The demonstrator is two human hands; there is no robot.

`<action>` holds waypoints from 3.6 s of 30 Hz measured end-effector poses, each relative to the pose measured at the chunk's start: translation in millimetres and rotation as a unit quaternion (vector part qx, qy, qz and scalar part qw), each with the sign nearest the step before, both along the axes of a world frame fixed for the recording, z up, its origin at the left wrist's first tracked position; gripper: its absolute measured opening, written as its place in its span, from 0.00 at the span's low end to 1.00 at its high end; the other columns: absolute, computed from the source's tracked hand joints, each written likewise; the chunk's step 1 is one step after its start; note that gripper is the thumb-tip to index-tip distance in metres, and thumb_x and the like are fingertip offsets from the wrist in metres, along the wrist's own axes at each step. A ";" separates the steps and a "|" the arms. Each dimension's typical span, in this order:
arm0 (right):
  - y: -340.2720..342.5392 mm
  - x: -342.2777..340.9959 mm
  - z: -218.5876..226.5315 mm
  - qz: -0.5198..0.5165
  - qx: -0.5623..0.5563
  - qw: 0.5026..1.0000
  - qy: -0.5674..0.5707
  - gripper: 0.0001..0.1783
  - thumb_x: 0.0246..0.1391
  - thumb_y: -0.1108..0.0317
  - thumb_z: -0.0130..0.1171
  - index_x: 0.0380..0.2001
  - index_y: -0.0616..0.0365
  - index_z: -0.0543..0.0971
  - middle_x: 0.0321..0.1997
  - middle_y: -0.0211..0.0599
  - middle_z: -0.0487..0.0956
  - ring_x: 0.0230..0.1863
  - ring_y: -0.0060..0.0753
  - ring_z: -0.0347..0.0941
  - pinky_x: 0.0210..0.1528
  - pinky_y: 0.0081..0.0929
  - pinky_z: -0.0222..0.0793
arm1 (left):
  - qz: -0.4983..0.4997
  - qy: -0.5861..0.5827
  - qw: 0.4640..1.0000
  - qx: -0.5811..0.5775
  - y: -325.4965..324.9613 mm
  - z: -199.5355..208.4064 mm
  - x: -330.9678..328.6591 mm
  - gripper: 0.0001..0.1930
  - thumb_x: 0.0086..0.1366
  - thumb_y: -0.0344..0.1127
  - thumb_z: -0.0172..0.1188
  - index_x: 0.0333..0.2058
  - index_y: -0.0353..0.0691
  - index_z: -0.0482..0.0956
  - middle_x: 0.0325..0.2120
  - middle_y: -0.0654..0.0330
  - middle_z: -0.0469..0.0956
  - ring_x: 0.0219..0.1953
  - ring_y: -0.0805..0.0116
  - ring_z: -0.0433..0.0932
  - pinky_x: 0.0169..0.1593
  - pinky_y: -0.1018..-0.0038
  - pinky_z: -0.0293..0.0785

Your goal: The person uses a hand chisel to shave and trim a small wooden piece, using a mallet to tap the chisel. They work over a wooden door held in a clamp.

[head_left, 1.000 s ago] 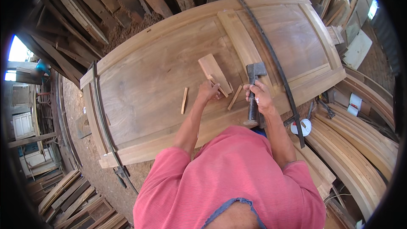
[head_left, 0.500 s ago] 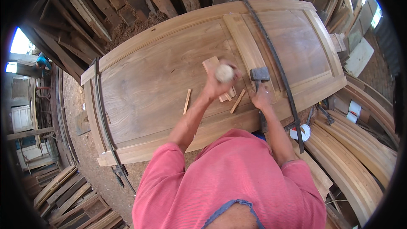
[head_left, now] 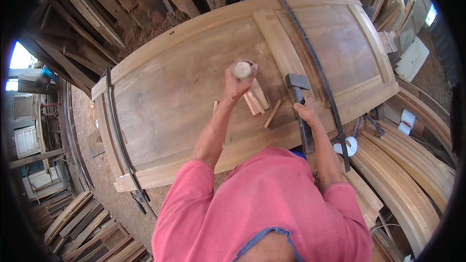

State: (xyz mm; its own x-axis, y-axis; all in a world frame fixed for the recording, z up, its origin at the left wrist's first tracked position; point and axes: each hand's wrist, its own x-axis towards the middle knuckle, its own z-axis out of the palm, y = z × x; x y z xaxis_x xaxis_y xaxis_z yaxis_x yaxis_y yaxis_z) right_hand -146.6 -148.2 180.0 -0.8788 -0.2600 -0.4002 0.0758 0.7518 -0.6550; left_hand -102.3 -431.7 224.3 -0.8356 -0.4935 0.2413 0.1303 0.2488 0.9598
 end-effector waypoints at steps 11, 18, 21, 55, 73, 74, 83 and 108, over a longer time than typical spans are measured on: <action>-37.5 19.2 146.0 0.009 -0.228 0.967 0.112 0.19 0.39 0.68 0.62 0.36 0.64 0.72 0.28 0.32 0.70 0.31 0.25 0.66 0.35 0.28 0.65 | -0.012 -0.004 1.000 0.007 -2.6 7.0 -8.0 0.07 0.61 0.32 0.64 0.32 0.35 0.78 0.22 0.65 0.76 0.25 0.78 0.74 0.30 0.78 0.71; -44.2 24.3 200.5 0.061 -0.369 0.914 0.159 0.18 0.53 0.76 0.55 0.47 0.63 0.65 0.30 0.32 0.74 0.26 0.19 0.70 0.27 0.21 0.68 | -0.023 0.009 1.000 0.011 -6.9 -2.6 -15.8 0.07 0.61 0.32 0.64 0.32 0.35 0.78 0.23 0.64 0.77 0.26 0.78 0.74 0.32 0.78 0.72; -45.7 31.5 214.4 0.010 -0.390 0.906 0.164 0.19 0.53 0.75 0.57 0.47 0.66 0.65 0.28 0.30 0.74 0.25 0.18 0.69 0.29 0.20 0.67 | -0.021 -0.005 0.999 0.031 -3.2 1.3 -17.2 0.06 0.60 0.32 0.64 0.32 0.35 0.78 0.24 0.64 0.77 0.27 0.77 0.75 0.32 0.78 0.72; -55.3 13.0 241.9 -0.007 -0.508 0.810 0.294 0.24 0.53 0.76 0.56 0.52 0.66 0.61 0.25 0.37 0.75 0.23 0.22 0.70 0.27 0.22 0.68 | 0.036 0.029 0.999 0.014 19.7 14.4 1.3 0.10 0.59 0.35 0.69 0.36 0.36 0.80 0.29 0.64 0.79 0.32 0.77 0.74 0.37 0.78 0.72; -51.8 11.1 241.7 -0.010 -0.508 0.806 0.303 0.25 0.53 0.77 0.56 0.52 0.66 0.61 0.25 0.38 0.75 0.23 0.22 0.71 0.27 0.21 0.68 | 0.034 0.024 0.999 -0.015 13.9 10.4 -2.8 0.09 0.60 0.35 0.68 0.34 0.37 0.79 0.26 0.65 0.78 0.30 0.76 0.74 0.37 0.77 0.72; -52.7 11.3 242.1 -0.014 -0.510 0.806 0.300 0.24 0.53 0.77 0.56 0.52 0.66 0.61 0.25 0.38 0.75 0.23 0.22 0.71 0.27 0.21 0.68 | 0.035 0.024 0.999 -0.016 15.5 7.3 -1.1 0.09 0.60 0.35 0.68 0.34 0.37 0.79 0.26 0.65 0.78 0.30 0.76 0.74 0.37 0.77 0.72; -69.0 0.8 261.9 0.025 -0.531 0.768 0.358 0.19 0.55 0.77 0.55 0.48 0.65 0.64 0.26 0.38 0.73 0.24 0.26 0.70 0.30 0.28 0.71 | 0.030 0.058 0.997 -0.031 20.6 3.0 4.6 0.09 0.55 0.28 0.70 0.32 0.38 0.78 0.25 0.61 0.79 0.28 0.73 0.77 0.34 0.76 0.74; -17.0 -23.9 -36.7 0.153 0.105 0.975 0.123 0.29 0.47 0.54 0.62 0.43 0.70 0.74 0.44 0.65 0.77 0.51 0.61 0.73 0.51 0.47 0.69 | -0.273 0.111 0.924 -0.245 52.4 100.7 29.9 0.21 0.42 0.31 0.70 0.39 0.45 0.79 0.40 0.58 0.78 0.44 0.57 0.74 0.49 0.62 0.68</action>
